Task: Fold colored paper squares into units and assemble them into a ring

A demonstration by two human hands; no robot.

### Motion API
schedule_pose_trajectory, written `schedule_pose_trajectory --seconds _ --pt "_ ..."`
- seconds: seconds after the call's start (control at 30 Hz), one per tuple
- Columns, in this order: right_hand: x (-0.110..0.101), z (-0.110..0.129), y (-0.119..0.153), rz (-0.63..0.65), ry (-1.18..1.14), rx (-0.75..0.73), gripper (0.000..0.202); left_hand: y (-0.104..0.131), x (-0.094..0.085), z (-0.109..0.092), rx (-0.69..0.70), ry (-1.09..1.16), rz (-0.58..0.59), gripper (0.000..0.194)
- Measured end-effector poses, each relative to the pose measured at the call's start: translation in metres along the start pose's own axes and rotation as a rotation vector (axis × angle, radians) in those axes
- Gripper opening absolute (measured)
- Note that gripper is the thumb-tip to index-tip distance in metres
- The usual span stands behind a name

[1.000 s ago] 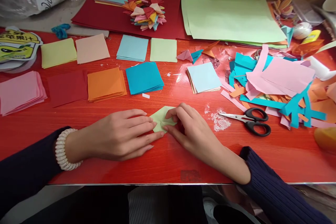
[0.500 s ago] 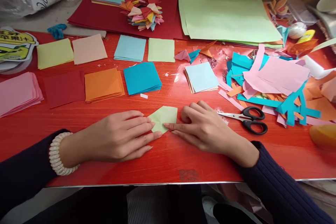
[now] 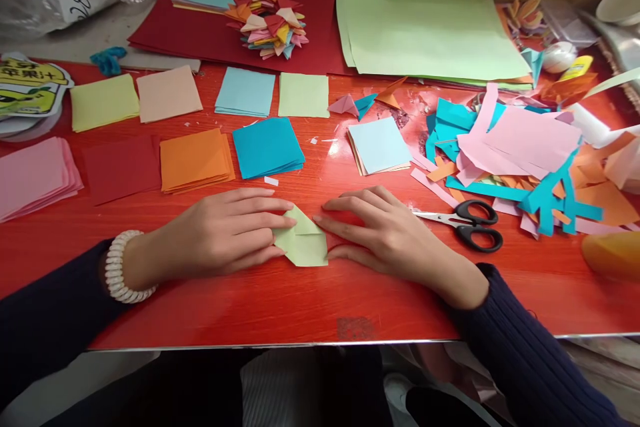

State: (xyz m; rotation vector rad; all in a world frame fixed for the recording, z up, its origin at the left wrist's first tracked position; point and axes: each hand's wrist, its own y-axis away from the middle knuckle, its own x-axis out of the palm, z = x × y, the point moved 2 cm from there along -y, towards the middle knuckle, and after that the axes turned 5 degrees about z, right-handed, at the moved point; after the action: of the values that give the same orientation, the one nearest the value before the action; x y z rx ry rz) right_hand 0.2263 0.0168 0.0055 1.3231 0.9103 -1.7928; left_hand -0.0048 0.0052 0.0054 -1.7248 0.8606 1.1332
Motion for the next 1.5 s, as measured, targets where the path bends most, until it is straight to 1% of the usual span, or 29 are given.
schedule_pose_trajectory --seconds 0.13,0.23,0.3,0.43,0.6,0.77,0.9,1.0,1.07,1.23,1.37,1.5 --pt "0.003 0.003 0.002 -0.011 -0.004 -0.052 0.041 -0.002 0.006 0.002 -0.072 -0.03 0.023 0.018" --pt "0.0 0.007 0.002 -0.029 -0.006 -0.085 0.031 -0.003 0.006 0.003 -0.105 -0.01 0.029 0.022" --pt "-0.002 0.011 0.001 -0.04 0.001 -0.101 0.027 -0.003 0.005 0.003 -0.105 -0.016 0.026 0.02" --pt "-0.001 0.015 -0.001 -0.073 -0.012 -0.137 0.034 -0.003 0.001 0.001 -0.046 -0.098 0.023 0.017" --pt "0.003 0.018 -0.003 -0.038 -0.01 -0.182 0.031 -0.003 0.0 -0.003 0.049 -0.221 0.031 0.018" --pt "0.0 0.024 -0.001 -0.039 0.082 -0.3 0.025 -0.002 -0.001 -0.005 0.057 -0.244 0.029 0.032" --pt "0.0 0.03 -0.002 -0.05 0.127 -0.351 0.02 -0.002 -0.003 -0.005 0.055 -0.208 0.042 0.035" --pt "0.002 0.032 -0.006 -0.082 0.035 -0.283 0.017 -0.001 -0.004 -0.004 0.074 -0.182 0.04 0.032" --pt "0.005 0.031 -0.01 -0.089 -0.091 -0.177 0.014 -0.001 -0.004 -0.004 0.077 -0.163 0.039 0.029" --pt "0.01 0.031 -0.018 -0.051 -0.387 0.121 0.012 -0.002 -0.004 -0.007 0.065 -0.153 0.057 0.025" --pt "0.012 0.034 -0.022 -0.049 -0.435 0.249 0.009 -0.002 -0.007 -0.01 0.069 -0.141 0.042 0.018" --pt "0.016 0.034 -0.023 -0.039 -0.432 0.288 0.007 0.0 -0.009 -0.011 0.06 -0.101 0.053 0.018"
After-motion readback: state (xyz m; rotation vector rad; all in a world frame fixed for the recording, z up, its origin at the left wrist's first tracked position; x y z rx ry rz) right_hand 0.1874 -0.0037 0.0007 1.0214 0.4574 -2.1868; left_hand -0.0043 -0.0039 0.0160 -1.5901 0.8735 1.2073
